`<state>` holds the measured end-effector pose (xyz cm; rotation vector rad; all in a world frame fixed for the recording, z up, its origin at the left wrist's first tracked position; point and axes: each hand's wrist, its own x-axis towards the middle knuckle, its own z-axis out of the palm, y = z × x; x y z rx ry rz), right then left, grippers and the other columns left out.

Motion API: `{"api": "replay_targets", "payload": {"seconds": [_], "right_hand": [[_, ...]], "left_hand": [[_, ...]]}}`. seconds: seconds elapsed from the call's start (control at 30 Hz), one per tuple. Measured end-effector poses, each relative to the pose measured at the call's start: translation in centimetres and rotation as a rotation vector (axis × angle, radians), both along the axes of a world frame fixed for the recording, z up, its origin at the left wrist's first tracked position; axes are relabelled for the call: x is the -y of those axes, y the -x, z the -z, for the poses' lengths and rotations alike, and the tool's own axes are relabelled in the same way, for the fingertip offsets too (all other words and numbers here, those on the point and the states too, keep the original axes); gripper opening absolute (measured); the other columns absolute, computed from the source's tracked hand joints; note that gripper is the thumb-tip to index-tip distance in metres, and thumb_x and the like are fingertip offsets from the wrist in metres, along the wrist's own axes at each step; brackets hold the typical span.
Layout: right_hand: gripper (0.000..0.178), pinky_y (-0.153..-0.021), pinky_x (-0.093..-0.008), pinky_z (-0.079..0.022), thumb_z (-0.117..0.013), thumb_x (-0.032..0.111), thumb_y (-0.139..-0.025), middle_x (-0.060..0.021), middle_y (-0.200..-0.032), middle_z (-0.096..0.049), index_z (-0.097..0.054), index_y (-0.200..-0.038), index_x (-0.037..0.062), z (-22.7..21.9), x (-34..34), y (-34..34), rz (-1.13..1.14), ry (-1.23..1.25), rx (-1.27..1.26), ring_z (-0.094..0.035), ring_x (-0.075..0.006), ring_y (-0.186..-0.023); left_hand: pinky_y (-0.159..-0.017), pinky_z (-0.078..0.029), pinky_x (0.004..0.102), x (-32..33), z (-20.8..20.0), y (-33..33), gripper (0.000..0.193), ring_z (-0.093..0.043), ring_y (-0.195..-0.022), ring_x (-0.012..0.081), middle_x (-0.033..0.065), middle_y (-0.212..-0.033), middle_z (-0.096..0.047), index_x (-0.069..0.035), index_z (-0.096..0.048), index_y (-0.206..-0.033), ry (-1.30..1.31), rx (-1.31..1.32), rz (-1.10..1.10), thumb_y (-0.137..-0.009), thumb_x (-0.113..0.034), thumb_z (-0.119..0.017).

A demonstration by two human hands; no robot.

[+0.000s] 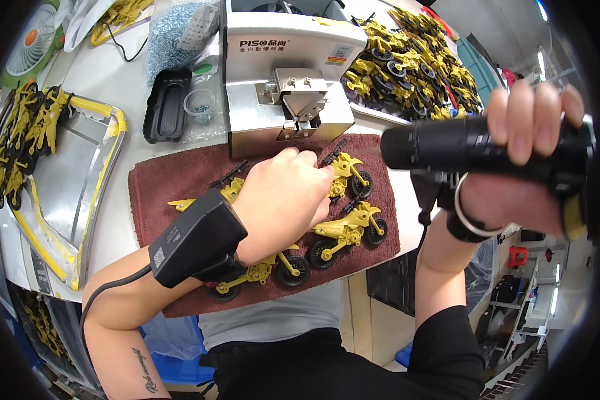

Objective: Assembling and applying heat treatment to model motorcycle parts in a manufacturing setting.

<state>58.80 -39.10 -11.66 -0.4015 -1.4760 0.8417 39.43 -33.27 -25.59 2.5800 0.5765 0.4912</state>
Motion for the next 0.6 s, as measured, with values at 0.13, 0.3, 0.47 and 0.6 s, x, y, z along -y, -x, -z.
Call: {"api": "replay_targets", "payload": {"seconds": [0.13, 0.3, 0.47, 0.6], "right_hand": [[0.067, -0.072, -0.0316, -0.035, -0.061, 0.055, -0.070, -0.0047, -0.084, -0.048, -0.047, -0.110, 0.0040, -1.0, -4.6, 0.0, -0.184, -0.006, 0.134, -0.047, -0.0156, -0.072], [0.043, -0.052, -0.0320, -0.042, -0.057, 0.042, -0.082, -0.0095, -0.064, -0.049, -0.049, -0.095, 0.0019, 0.4, -7.0, 6.5, 0.154, 0.116, -0.145, -0.051, -0.0207, -0.052], [0.039, -0.048, -0.0330, -0.046, -0.058, 0.038, -0.082, -0.0127, -0.059, -0.053, -0.048, -0.089, 0.0013, -0.1, -5.4, 8.7, 0.272, 0.195, -0.280, -0.052, -0.0223, -0.048], [0.046, -0.059, -0.0348, -0.042, -0.051, 0.044, -0.084, -0.0106, -0.072, -0.052, -0.045, -0.103, 0.0025, 0.4, -5.0, 5.1, -0.015, 0.089, 0.092, -0.050, -0.0206, -0.058]], "left_hand": [[-0.075, -0.048, 0.0373, -0.4, 0.0, 0.3, 0.031, -0.057, -0.083, 0.0277, 0.0099, -0.087, -0.061, -0.005, -0.065, -0.101, 0.014, -0.009, -0.003, -0.073, -0.018, -0.066], [-0.076, -0.048, 0.0372, -0.4, -0.2, 0.9, 0.031, -0.057, -0.085, 0.0272, 0.0092, -0.087, -0.060, -0.004, -0.064, -0.102, 0.033, -0.014, 0.015, -0.076, -0.019, -0.064], [-0.076, -0.047, 0.0369, -0.2, 0.2, 0.5, 0.033, -0.056, -0.086, 0.0264, 0.0085, -0.089, -0.060, -0.003, -0.063, -0.106, 0.009, -0.021, 0.009, -0.077, -0.020, -0.064], [-0.075, -0.048, 0.0363, 0.0, 0.1, 1.2, 0.034, -0.056, -0.085, 0.0248, 0.0074, -0.091, -0.059, -0.003, -0.062, -0.107, -0.056, -0.075, 0.009, -0.078, -0.020, -0.063]]}}
